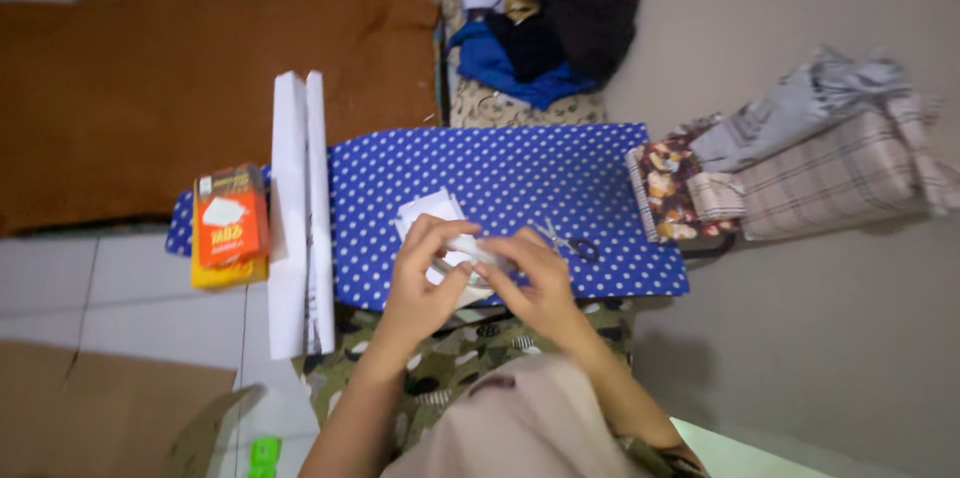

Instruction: The person wraps a small rectangular box with patterned paper, folds the edges, and secures them with clear tape. They then place the wrapped item on a stack of other wrapped gifts and begin wrapping a second white box in the same manner.

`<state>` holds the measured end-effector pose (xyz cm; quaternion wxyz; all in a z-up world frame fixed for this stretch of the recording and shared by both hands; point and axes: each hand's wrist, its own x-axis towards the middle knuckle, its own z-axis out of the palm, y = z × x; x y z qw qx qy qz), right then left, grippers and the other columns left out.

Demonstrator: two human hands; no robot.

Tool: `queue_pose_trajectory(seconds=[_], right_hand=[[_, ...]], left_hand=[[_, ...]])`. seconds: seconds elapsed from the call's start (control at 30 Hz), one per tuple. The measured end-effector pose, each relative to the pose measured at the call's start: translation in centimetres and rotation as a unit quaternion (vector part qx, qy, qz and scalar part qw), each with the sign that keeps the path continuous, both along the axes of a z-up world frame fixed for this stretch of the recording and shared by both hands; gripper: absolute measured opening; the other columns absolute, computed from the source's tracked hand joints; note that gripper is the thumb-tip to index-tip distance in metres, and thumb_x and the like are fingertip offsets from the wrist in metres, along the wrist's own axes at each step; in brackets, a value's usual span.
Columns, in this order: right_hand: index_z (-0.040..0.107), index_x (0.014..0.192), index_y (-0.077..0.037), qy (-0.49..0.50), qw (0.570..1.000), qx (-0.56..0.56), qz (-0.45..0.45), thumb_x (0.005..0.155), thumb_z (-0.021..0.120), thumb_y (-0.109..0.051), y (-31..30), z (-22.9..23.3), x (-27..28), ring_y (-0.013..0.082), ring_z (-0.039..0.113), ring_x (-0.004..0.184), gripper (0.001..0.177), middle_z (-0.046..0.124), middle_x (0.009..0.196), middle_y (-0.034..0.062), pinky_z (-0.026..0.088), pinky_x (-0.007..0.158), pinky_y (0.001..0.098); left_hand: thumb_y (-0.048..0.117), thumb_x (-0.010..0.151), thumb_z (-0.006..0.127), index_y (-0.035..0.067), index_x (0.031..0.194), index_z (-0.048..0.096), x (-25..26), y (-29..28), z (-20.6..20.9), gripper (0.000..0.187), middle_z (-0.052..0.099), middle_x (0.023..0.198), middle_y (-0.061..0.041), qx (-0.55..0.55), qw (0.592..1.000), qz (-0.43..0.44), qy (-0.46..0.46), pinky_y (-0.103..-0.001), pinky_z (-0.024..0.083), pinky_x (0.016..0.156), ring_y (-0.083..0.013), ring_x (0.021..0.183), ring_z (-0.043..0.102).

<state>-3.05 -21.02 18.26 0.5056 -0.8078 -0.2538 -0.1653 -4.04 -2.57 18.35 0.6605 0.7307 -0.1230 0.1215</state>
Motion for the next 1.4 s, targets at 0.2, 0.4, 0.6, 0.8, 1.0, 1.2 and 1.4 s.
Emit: queue_pose_trajectory(seconds=[0.2,0.4,0.6,0.8,1.0,1.2,1.4], right_hand=[[0.068,0.129,-0.006,-0.081,0.994,-0.06,-0.046,0.083,0.081,-0.007,-1.2,2.0,1.2,0.0236,0.057,0.08,0.048,0.073,0.108,0.0112,0.048,0.074,0.036],[0.069,0.133,-0.012,-0.063,0.988,-0.111,-0.087,0.086,0.08,-0.012,-6.1,3.1,1.2,0.024,0.058,0.083,0.048,0.07,0.094,0.0039,0.048,0.081,0.0364],[0.069,0.132,-0.011,-0.033,0.989,-0.066,-0.128,0.088,0.079,-0.013,-9.9,2.4,0.5,0.0212,0.063,0.088,0.046,0.074,0.103,0.0045,0.048,0.085,0.0343],[0.069,0.131,-0.009,0.042,0.987,0.075,-0.135,0.093,0.077,-0.009,-10.5,-0.1,0.0,0.0176,0.068,0.094,0.039,0.075,0.11,0.0073,0.054,0.085,0.0304],[0.071,0.127,-0.007,0.032,0.982,0.114,-0.146,0.094,0.076,-0.003,-10.1,-2.6,0.7,0.0175,0.07,0.1,0.034,0.075,0.113,0.0086,0.056,0.088,0.0283],[0.073,0.118,0.0,0.095,0.942,0.277,-0.166,0.093,0.073,0.005,-6.8,-6.8,2.0,0.0171,0.071,0.1,0.025,0.072,0.115,0.0103,0.059,0.086,0.028],[0.068,0.12,0.004,0.161,0.923,0.33,-0.114,0.095,0.068,0.008,-5.5,-9.5,3.6,0.0197,0.073,0.103,0.025,0.071,0.115,0.0117,0.06,0.092,0.0296]], left_hand=[[0.003,0.093,0.068,0.002,0.1,0.065,2.6,-2.6,-2.9,0.007,0.065,0.089,-0.003,-0.306,0.935,0.012,0.178,-0.029,0.046,0.071,-0.012,0.08,0.059],[0.008,0.099,0.062,-0.007,0.101,0.068,4.5,-4.3,-4.6,0.016,0.063,0.082,-0.007,-0.294,0.903,-0.178,0.257,-0.029,0.043,0.07,-0.0141,0.073,0.054],[0.006,0.094,0.05,-0.009,0.108,0.066,4.8,-6.9,-4.2,0.027,0.063,0.086,-0.009,-0.335,0.852,-0.26,0.307,-0.033,0.048,0.08,-0.018,0.081,0.058],[0.006,0.093,0.045,-0.012,0.111,0.061,5.4,-7.6,-5.5,0.03,0.062,0.096,-0.013,-0.406,0.829,-0.252,0.292,-0.037,0.047,0.086,-0.0215,0.087,0.056],[0.003,0.085,0.044,-0.014,0.112,0.06,4.3,-7.1,-6.7,0.036,0.062,0.096,-0.014,-0.43,0.83,-0.231,0.27,-0.036,0.042,0.084,-0.0221,0.088,0.052],[0.006,0.086,0.045,-0.012,0.117,0.061,3.7,-5.7,-6.3,0.039,0.058,0.087,-0.012,-0.528,0.789,-0.219,0.227,-0.043,0.044,0.095,-0.0234,0.087,0.053],[0.007,0.086,0.047,-0.009,0.116,0.062,3.7,-4.7,-6.6,0.036,0.058,0.082,-0.011,-0.566,0.772,-0.178,0.229,-0.046,0.044,0.099,-0.0226,0.081,0.054]])
